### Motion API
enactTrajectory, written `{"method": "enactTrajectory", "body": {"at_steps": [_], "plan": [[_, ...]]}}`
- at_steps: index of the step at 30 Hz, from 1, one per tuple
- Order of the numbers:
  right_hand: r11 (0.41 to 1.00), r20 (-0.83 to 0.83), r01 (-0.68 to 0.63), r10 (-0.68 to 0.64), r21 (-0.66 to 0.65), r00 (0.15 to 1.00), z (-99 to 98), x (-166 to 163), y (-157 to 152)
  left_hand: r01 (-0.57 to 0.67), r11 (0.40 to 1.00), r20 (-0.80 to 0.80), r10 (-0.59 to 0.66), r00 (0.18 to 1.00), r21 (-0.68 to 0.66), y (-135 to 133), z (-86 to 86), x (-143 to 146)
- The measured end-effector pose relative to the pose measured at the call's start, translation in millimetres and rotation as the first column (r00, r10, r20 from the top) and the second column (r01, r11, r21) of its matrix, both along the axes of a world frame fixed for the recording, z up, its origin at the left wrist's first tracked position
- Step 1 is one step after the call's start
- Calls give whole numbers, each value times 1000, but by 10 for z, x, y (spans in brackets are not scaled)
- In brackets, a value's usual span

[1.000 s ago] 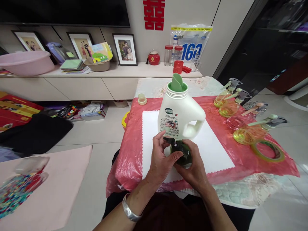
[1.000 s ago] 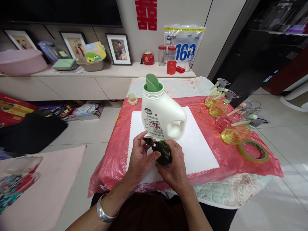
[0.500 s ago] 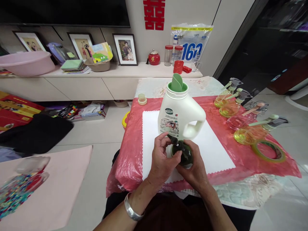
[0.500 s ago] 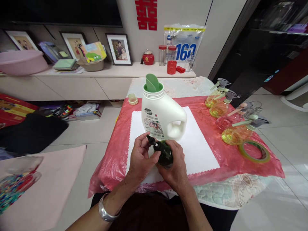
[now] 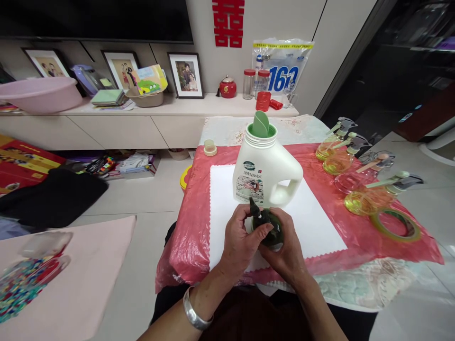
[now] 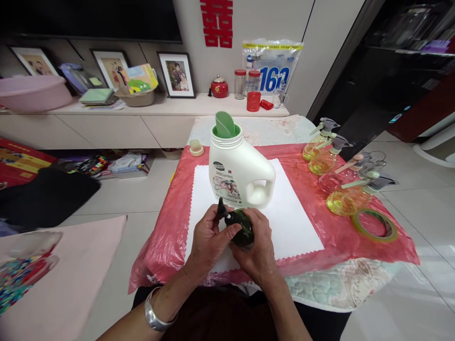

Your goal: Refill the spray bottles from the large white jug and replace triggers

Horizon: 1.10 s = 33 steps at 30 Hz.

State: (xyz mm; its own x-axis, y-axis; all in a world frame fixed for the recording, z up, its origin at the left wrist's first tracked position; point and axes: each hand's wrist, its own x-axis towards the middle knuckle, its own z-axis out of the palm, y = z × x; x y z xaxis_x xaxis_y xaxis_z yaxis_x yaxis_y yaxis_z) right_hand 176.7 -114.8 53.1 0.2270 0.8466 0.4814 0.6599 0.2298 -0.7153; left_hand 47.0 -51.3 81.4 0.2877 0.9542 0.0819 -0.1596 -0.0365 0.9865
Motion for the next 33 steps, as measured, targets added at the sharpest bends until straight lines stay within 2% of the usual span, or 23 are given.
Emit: {"method": "enactTrajectory", "body": {"at_steps": [6, 11, 15, 18, 24, 28, 33], "plan": [[1000, -22, 8, -8, -8, 1000, -15, 17, -11, 87, 996, 45, -85, 995, -31, 6, 9, -54], [1000, -28, 4, -5, -19, 1000, -22, 18, -15, 177, 983, 14, -178, 984, 58, -7, 45, -86], [1000, -30, 3, -3, -9, 1000, -20, 13, -4, 95, 983, -31, -91, 995, 158, 8, 37, -58], [1000, -4, -4, 4, 3, 1000, -20, 25, -5, 47, 990, -90, -35, 995, 134, 29, 60, -34], [998, 64, -4, 0, 56, 998, -111, 79, -19, 77, 988, -69, -69, 995, 135, 6, 139, -35], [998, 78, -4, -1, 67, 997, -184, 129, -25, 99, 982, -84, -86, 993, 162, -42, 109, -57], [999, 68, -42, 41, 13, 997, -315, 135, -20, 87, 973, -56, -77, 995, 216, -50, 62, -112]]}}
